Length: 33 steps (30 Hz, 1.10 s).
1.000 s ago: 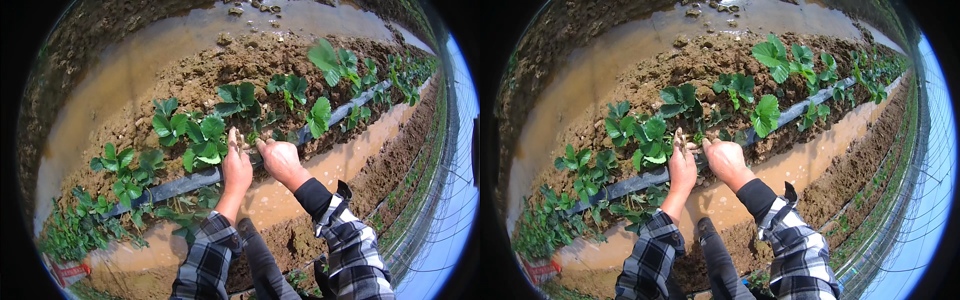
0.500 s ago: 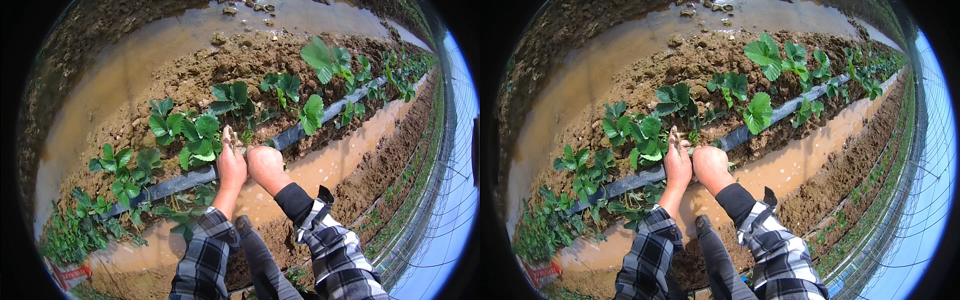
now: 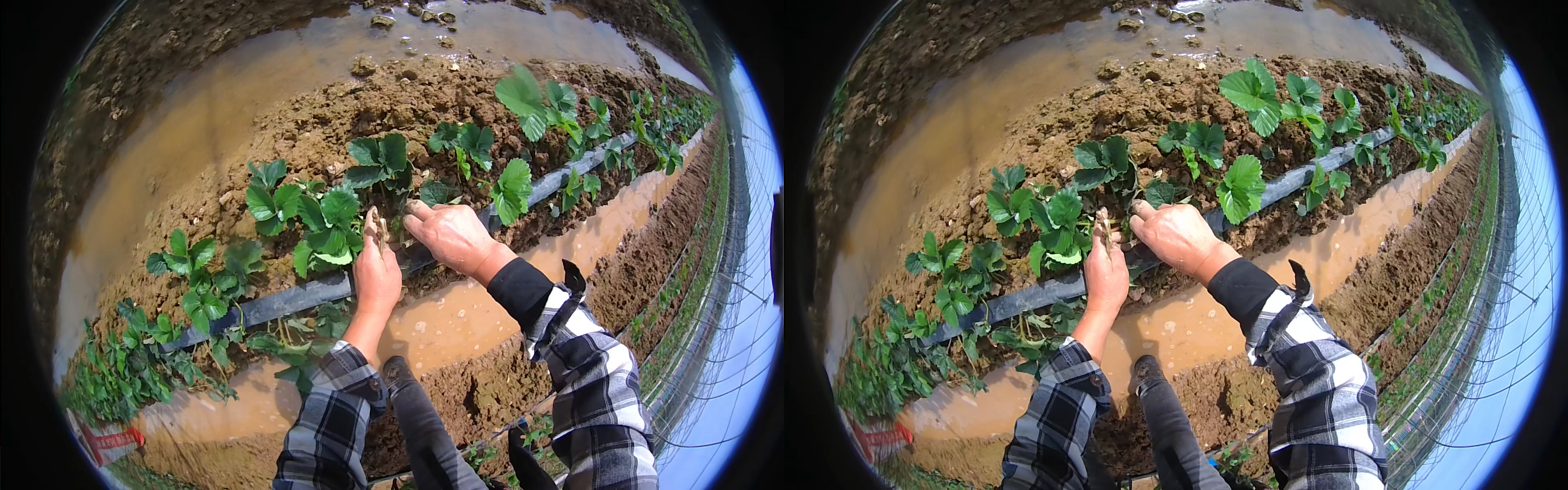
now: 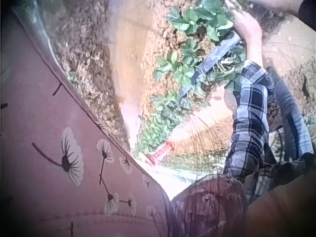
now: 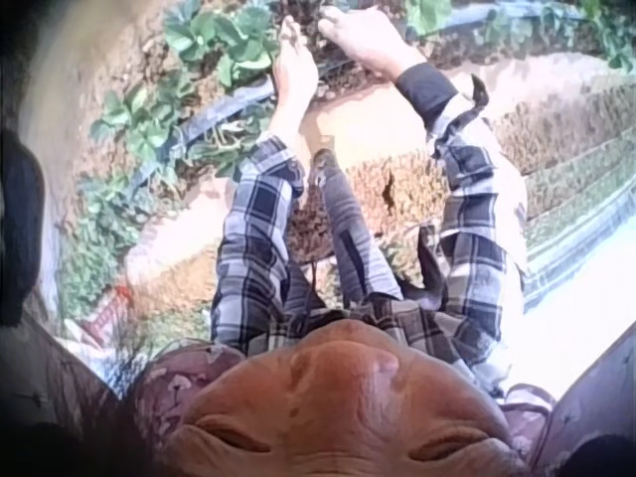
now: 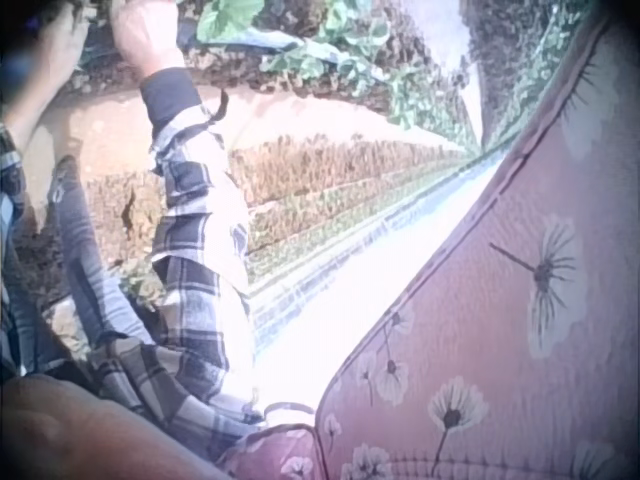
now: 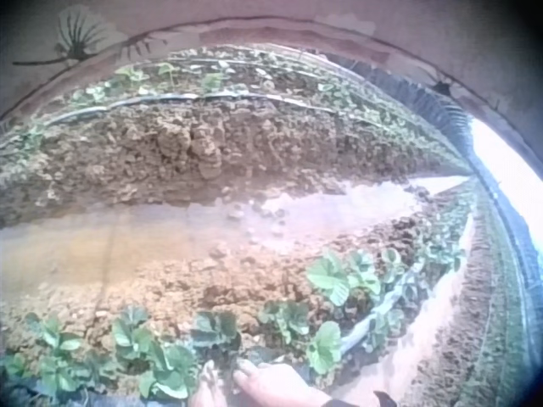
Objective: The person removes weeds from between rows of strawberry plants in a greenhouse. They pull weeds by hand and place them into a white sack. Other workers are visible in the background performing similar tasks.
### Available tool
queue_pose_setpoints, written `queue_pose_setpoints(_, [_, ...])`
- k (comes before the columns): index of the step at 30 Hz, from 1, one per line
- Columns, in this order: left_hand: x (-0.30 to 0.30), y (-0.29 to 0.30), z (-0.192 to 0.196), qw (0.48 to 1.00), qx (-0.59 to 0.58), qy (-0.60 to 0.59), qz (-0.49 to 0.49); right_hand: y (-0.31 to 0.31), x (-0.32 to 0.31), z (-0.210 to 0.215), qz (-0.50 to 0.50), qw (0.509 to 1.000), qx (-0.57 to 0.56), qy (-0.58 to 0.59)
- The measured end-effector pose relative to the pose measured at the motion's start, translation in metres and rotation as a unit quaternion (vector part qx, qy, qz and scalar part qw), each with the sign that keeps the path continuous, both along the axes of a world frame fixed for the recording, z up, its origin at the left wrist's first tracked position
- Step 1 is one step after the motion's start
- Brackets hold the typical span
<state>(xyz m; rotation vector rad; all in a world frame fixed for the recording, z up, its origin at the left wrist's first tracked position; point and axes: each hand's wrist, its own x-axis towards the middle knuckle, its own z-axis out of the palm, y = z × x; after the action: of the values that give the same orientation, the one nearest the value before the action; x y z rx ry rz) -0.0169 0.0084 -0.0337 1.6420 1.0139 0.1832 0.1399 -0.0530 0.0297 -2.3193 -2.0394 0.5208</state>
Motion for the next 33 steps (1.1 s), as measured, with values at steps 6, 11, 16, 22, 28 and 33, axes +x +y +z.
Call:
queue_pose_setpoints(6, [0.0,0.001,0.0,1.0,0.011,0.023,-0.005,0.016,-0.011,-0.013,-0.005,0.992,-0.068,-0.102])
queue_pose_setpoints(11, [0.001,0.001,0.006,0.999,0.006,0.05,-0.002,0.027,-0.021,-0.024,-0.025,0.982,-0.097,-0.163])
queue_pose_setpoints(16, [0.001,0.0,0.005,0.999,0.013,0.032,-0.003,0.023,-0.017,-0.028,-0.045,0.985,-0.098,-0.132])
queue_pose_setpoints(22, [0.002,0.0,0.001,1.0,0.016,0.02,0.001,0.012,-0.019,-0.021,-0.095,0.986,-0.107,-0.089])
queue_pose_setpoints(28, [0.002,0.001,0.004,0.999,0.015,0.046,-0.008,0.023,-0.032,-0.021,-0.212,0.959,-0.191,-0.01])
queue_pose_setpoints(33, [0.002,0.001,0.003,1.0,0.007,0.015,0.005,0.032,-0.018,-0.017,-0.266,0.921,-0.279,0.056])
